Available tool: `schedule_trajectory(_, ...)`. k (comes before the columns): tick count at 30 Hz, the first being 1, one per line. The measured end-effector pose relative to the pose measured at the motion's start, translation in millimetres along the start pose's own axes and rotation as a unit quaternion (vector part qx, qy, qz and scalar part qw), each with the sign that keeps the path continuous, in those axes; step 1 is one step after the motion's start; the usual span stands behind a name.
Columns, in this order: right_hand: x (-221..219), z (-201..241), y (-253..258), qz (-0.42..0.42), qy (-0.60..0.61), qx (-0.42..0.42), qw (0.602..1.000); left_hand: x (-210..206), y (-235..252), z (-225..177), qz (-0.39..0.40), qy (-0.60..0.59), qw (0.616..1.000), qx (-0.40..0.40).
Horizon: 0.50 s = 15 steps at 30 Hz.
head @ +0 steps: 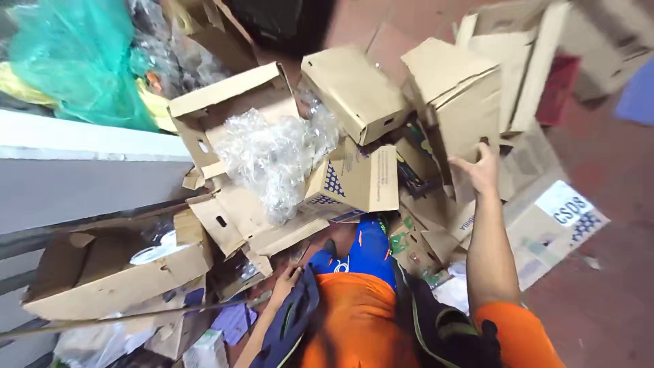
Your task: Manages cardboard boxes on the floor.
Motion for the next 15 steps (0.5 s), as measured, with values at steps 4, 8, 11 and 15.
schedule_trajectory(4, 81.3, 58.4, -154.9, -0.247, 0.122, 0.036, 0.961, 24.1, 46.1, -10.3, 0.056, 0.029, 0.997, -0.043)
schedule_trajectory(8, 59.3, 100.1, -341.6, -0.379, 0.177, -0.007, 0.908, 26.0, 53.7, -67.6, 0.189, 0.179, 0.953, -0.157)
schedule_trajectory(11, -18.3, 126.7, -472.5, -0.484, 0.143, -0.050, 0.862, -7.7, 12.9, -102.7, 0.327, 0.239, 0.891, -0.204)
schedule_trajectory(15, -127.8, 160.2, -614.9, -0.560, 0.027, -0.104, 0.822, -77.3, -68.8, -54.2, 0.528, 0.175, 0.831, -0.023)
Point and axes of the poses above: each hand's wrist, its own y-axis towards the middle knuckle, its own x-axis out of the back of the hand, z = x × y, the point moved 3 cm from there along y, towards the middle knuckle, and after that the axes turned 5 degrees about x, right-handed, at the moved point
